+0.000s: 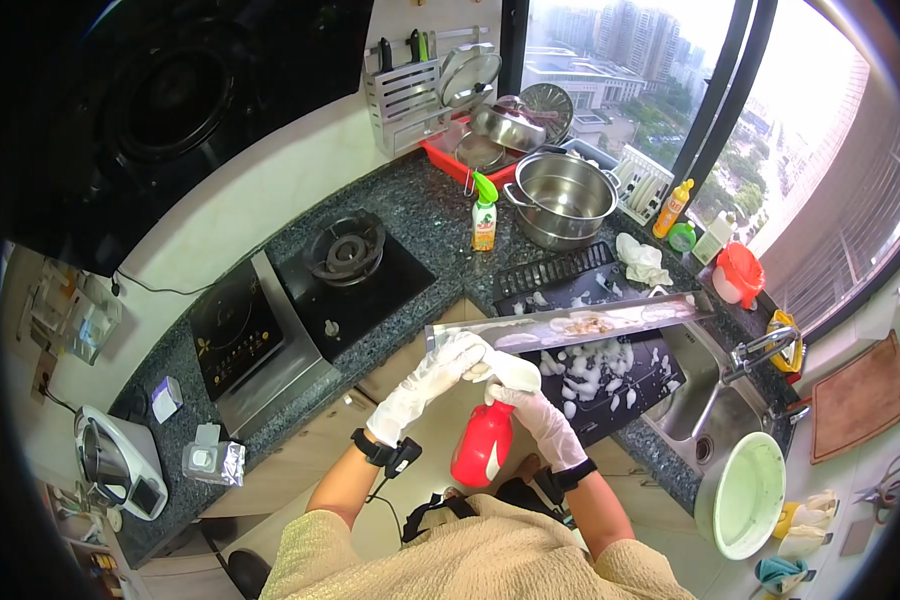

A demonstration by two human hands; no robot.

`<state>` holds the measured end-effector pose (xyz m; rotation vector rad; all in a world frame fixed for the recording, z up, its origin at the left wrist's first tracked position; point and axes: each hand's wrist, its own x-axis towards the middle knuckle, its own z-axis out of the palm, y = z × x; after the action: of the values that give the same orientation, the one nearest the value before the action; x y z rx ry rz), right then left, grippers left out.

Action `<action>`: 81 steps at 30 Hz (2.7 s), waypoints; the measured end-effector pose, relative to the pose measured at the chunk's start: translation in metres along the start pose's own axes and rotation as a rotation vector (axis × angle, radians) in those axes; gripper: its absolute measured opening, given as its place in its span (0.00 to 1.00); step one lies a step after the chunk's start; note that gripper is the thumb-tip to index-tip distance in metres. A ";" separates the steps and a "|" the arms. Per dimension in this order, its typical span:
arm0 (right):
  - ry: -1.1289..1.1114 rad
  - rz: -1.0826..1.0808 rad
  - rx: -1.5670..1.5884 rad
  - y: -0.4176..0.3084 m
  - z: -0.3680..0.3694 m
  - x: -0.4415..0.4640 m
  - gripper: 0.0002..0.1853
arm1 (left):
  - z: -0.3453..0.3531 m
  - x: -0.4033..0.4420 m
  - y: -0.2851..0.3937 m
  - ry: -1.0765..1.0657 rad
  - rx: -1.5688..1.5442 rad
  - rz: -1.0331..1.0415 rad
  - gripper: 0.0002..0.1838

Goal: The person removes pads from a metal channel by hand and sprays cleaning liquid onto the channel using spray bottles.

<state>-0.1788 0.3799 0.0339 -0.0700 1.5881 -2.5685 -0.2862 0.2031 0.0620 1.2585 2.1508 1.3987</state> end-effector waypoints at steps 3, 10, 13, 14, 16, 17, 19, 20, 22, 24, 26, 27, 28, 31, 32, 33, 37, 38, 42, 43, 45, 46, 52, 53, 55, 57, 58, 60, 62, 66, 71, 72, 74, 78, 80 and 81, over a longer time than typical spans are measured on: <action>-0.037 0.018 -0.039 -0.004 0.001 0.001 0.11 | -0.008 0.001 0.025 -0.029 -0.039 -0.066 0.09; 0.025 -0.250 -0.515 -0.003 0.007 0.001 0.25 | -0.020 -0.009 0.059 0.054 -0.155 -0.016 0.10; 0.026 -0.437 -0.676 0.001 0.011 -0.001 0.25 | -0.023 -0.015 0.052 0.046 -0.116 0.059 0.12; 0.010 -0.507 -0.816 -0.004 0.013 0.000 0.25 | -0.024 -0.016 0.050 0.043 -0.096 0.090 0.13; -0.005 -0.617 -1.018 -0.010 0.016 0.002 0.25 | -0.025 -0.019 0.051 0.040 -0.048 0.144 0.14; -0.004 -0.657 -1.080 -0.011 0.018 0.002 0.25 | -0.026 -0.020 0.053 0.038 -0.023 0.171 0.14; 0.014 -0.747 -1.156 -0.014 0.023 0.002 0.24 | -0.028 -0.022 0.056 0.046 -0.011 0.201 0.15; 0.030 -0.796 -1.171 -0.016 0.026 0.001 0.24 | -0.029 -0.023 0.057 0.049 -0.005 0.216 0.15; 0.054 -0.852 -1.191 -0.019 0.030 0.000 0.23 | -0.030 -0.024 0.057 0.053 0.023 0.243 0.15; 0.070 -0.863 -1.204 -0.020 0.033 0.000 0.22 | -0.030 -0.025 0.058 0.054 0.028 0.245 0.14; 0.065 -0.895 -1.259 -0.022 0.036 -0.001 0.22 | -0.030 -0.028 0.062 0.056 0.010 0.221 0.14; 0.062 -0.911 -1.286 -0.023 0.037 -0.002 0.22 | -0.031 -0.029 0.065 0.059 0.021 0.227 0.14; 0.078 -0.902 -1.293 -0.023 0.038 -0.002 0.22 | -0.031 -0.030 0.068 0.061 0.033 0.234 0.13; 0.112 -0.858 -1.331 -0.021 0.038 -0.004 0.22 | -0.033 -0.031 0.073 0.067 0.108 0.268 0.13; 0.115 -0.831 -1.356 -0.018 0.036 -0.004 0.22 | -0.034 -0.032 0.074 0.068 0.139 0.282 0.13; 0.118 -0.805 -1.380 -0.017 0.034 -0.004 0.22 | -0.035 -0.033 0.077 0.084 0.174 0.287 0.13; 0.111 -0.855 -1.388 -0.029 0.041 -0.009 0.23 | -0.035 -0.040 0.083 0.130 0.304 0.314 0.12; 0.110 -0.864 -1.407 -0.033 0.042 -0.010 0.23 | -0.034 -0.040 0.083 0.138 0.335 0.322 0.12; 0.037 -0.844 -1.339 -0.023 0.036 -0.007 0.25 | -0.034 -0.041 0.096 0.122 0.446 0.376 0.10; 0.009 -0.848 -1.273 -0.020 0.035 -0.008 0.25 | -0.032 -0.041 0.094 0.126 0.459 0.396 0.10; -0.046 -0.854 -1.140 -0.020 0.040 -0.010 0.26 | -0.030 -0.041 0.092 0.136 0.481 0.405 0.11; -0.031 -0.842 -1.130 -0.016 0.040 -0.009 0.26 | -0.029 -0.040 0.091 0.141 0.492 0.393 0.12; 0.103 -0.979 -1.270 -0.013 0.037 -0.001 0.25 | -0.017 -0.039 0.083 0.316 0.328 0.257 0.12; 0.107 -1.015 -1.305 -0.013 0.037 0.002 0.24 | -0.014 -0.040 0.083 0.363 0.193 0.159 0.12; 0.095 -0.997 -1.334 -0.012 0.035 0.003 0.23 | -0.018 -0.046 0.071 0.248 -0.133 -0.040 0.12; 0.062 -0.891 -1.320 -0.012 0.033 0.001 0.22 | -0.026 -0.049 0.066 0.136 -0.356 -0.157 0.12; 0.061 -0.890 -1.326 -0.013 0.032 0.001 0.22 | -0.028 -0.051 0.068 0.085 -0.422 -0.178 0.11; 0.051 -0.886 -1.335 -0.021 0.037 -0.004 0.22 | -0.032 -0.052 0.085 -0.011 -0.503 -0.270 0.11; 0.061 -0.898 -1.362 -0.025 0.041 -0.007 0.23 | -0.033 -0.051 0.084 -0.021 -0.469 -0.280 0.11; 0.061 -1.025 -1.438 -0.024 0.036 -0.005 0.26 | -0.037 -0.051 0.084 -0.069 -0.409 -0.229 0.11; 0.018 -1.033 -1.552 -0.040 0.041 -0.010 0.26 | -0.039 -0.052 0.097 -0.063 -0.257 -0.112 0.11; 0.005 -1.035 -1.579 -0.041 0.041 -0.010 0.26 | -0.040 -0.053 0.099 -0.063 -0.233 -0.101 0.11; 0.006 -1.045 -1.577 -0.042 0.041 -0.010 0.26 | -0.040 -0.053 0.100 -0.049 -0.197 -0.052 0.11; 0.025 -1.053 -1.483 -0.037 0.041 -0.007 0.26 | -0.039 -0.052 0.100 -0.017 -0.135 0.025 0.11; 0.032 -1.051 -1.451 -0.032 0.041 -0.006 0.25 | -0.039 -0.052 0.101 -0.009 -0.116 0.046 0.11; 0.035 -1.050 -1.435 -0.031 0.041 -0.006 0.25 | -0.039 -0.051 0.102 -0.005 -0.106 0.056 0.11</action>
<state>-0.1714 0.3581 0.0799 -1.1794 3.5927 -0.9858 -0.2292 0.1546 0.1563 1.2899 2.0237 1.5096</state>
